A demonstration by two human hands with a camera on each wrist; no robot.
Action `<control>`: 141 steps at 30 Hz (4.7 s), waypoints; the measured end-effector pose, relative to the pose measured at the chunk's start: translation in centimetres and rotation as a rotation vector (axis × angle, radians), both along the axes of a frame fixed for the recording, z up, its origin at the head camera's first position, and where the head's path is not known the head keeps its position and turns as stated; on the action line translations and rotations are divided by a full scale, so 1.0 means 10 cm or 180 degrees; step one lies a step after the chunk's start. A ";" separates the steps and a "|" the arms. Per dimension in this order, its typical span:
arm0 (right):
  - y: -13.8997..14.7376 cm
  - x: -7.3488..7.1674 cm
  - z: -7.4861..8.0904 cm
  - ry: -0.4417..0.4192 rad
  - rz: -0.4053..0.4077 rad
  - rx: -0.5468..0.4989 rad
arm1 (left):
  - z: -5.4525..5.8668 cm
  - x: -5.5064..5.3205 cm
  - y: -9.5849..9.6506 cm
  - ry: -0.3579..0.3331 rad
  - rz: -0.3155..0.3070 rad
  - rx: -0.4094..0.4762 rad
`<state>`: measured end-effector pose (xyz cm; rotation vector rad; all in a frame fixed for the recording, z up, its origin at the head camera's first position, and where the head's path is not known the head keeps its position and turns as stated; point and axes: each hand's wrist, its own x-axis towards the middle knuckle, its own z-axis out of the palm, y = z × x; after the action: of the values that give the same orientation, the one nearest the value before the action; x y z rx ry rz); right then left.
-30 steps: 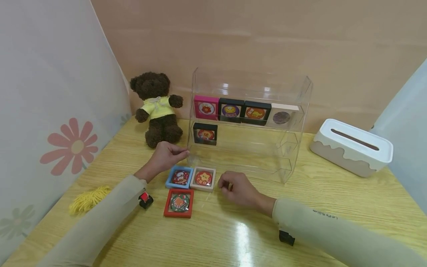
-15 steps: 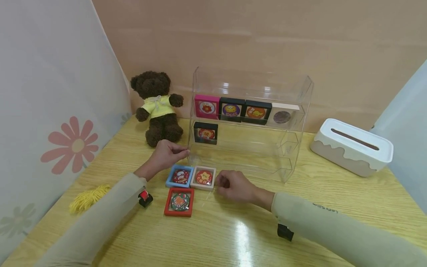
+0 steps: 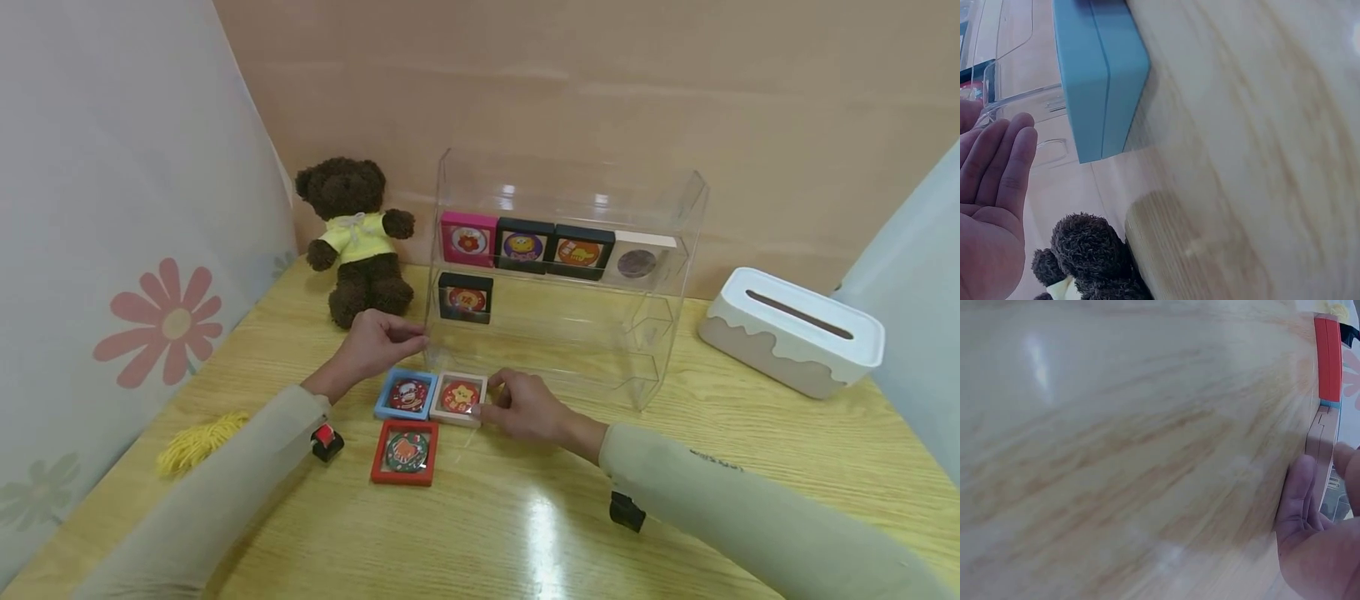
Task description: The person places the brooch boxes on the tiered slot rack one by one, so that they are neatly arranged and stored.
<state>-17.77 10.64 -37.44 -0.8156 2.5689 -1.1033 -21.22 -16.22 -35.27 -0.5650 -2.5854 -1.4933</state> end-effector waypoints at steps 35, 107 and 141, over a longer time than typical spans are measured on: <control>0.07 0.05 0.01 0.0259 0.0163 -0.0148 | 0.01 0.01 0.03 -0.0146 0.0005 0.0050; 0.38 -0.02 0.61 0.1790 -0.0077 -0.0718 | 0.00 0.00 0.00 -0.0106 -0.0156 -0.0017; 0.57 -0.40 0.94 0.2245 -0.0590 -0.0574 | -0.01 -0.01 -0.01 -0.0216 -0.0183 0.0082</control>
<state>-21.81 16.32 -28.01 -1.2062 3.1996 -1.2916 -21.28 -16.28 -35.38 -0.6009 -2.6174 -1.5878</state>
